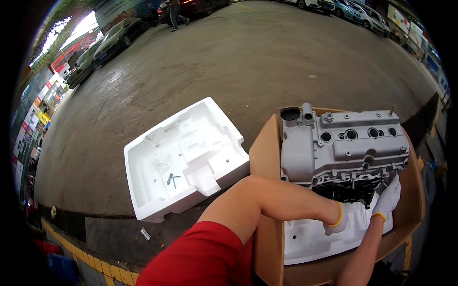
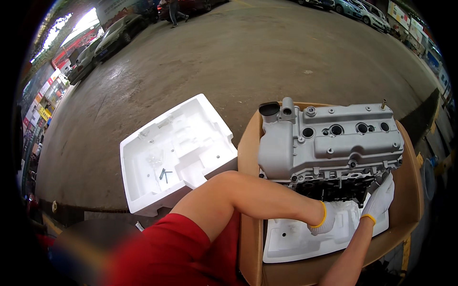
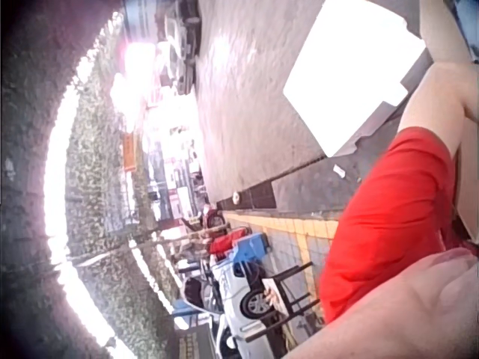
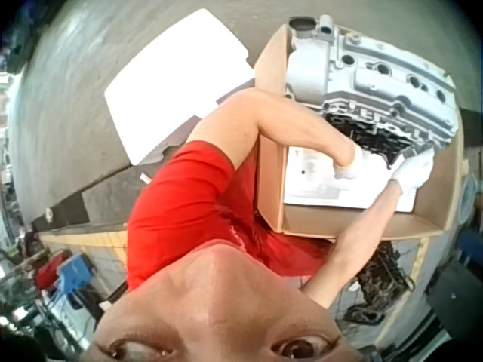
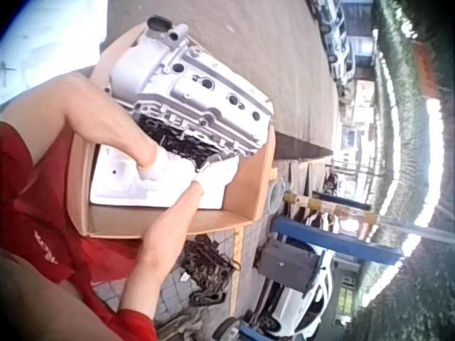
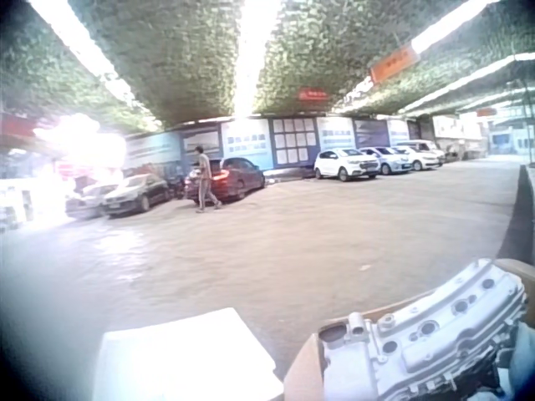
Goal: The person assembles a car engine block by hand, inserting bolts into the cylinder head and tightening them. The engine is placed in a cardboard box with protective foam, and the person handles the bolts and engine components directly.
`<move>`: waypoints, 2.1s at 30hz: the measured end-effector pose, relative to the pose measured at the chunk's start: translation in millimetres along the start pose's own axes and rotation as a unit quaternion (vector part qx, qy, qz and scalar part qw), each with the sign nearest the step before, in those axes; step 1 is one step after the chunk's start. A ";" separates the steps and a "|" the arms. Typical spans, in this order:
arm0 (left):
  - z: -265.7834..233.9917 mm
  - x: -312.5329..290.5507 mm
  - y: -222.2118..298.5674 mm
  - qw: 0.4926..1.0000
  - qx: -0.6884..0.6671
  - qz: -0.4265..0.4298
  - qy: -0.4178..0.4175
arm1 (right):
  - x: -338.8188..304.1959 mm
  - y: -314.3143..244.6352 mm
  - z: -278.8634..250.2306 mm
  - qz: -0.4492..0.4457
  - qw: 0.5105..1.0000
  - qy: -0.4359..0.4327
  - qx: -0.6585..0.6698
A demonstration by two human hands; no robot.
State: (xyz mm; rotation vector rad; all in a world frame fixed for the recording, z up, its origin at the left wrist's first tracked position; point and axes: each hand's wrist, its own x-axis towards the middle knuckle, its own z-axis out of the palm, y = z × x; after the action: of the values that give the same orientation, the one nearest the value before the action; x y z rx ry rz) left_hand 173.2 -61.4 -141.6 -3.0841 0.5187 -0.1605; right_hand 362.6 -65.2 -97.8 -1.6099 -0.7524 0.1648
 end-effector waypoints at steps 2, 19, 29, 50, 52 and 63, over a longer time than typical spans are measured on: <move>-11.3 -0.8 -1.0 1.000 0.011 0.010 -0.024 | 12.9 -0.3 -6.9 0.046 0.998 0.005 -0.036; -15.8 -10.7 0.6 0.996 -0.055 -0.024 -0.070 | 1.2 -1.8 7.8 -0.023 1.000 0.019 -0.005; 6.6 14.7 -4.4 0.996 -0.064 -0.029 0.053 | -4.5 -22.7 2.7 0.040 0.998 0.011 0.044; -26.1 -2.4 3.4 0.960 -0.091 -0.082 -0.253 | -9.9 -38.8 4.5 0.154 0.978 -0.011 0.142; -18.6 -3.4 3.7 0.954 -0.104 -0.095 -0.266 | -13.7 -49.3 6.0 0.162 0.977 -0.005 0.141; -4.5 -0.4 -0.1 0.941 -0.133 -0.127 -0.286 | -4.3 -34.3 -7.2 0.219 0.954 -0.085 0.189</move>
State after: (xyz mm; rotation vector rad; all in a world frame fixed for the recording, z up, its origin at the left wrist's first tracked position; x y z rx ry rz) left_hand 172.4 -61.1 -137.2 -3.2004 0.1203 0.8456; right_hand 350.3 -73.7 -65.9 -1.3811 -0.4463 0.7330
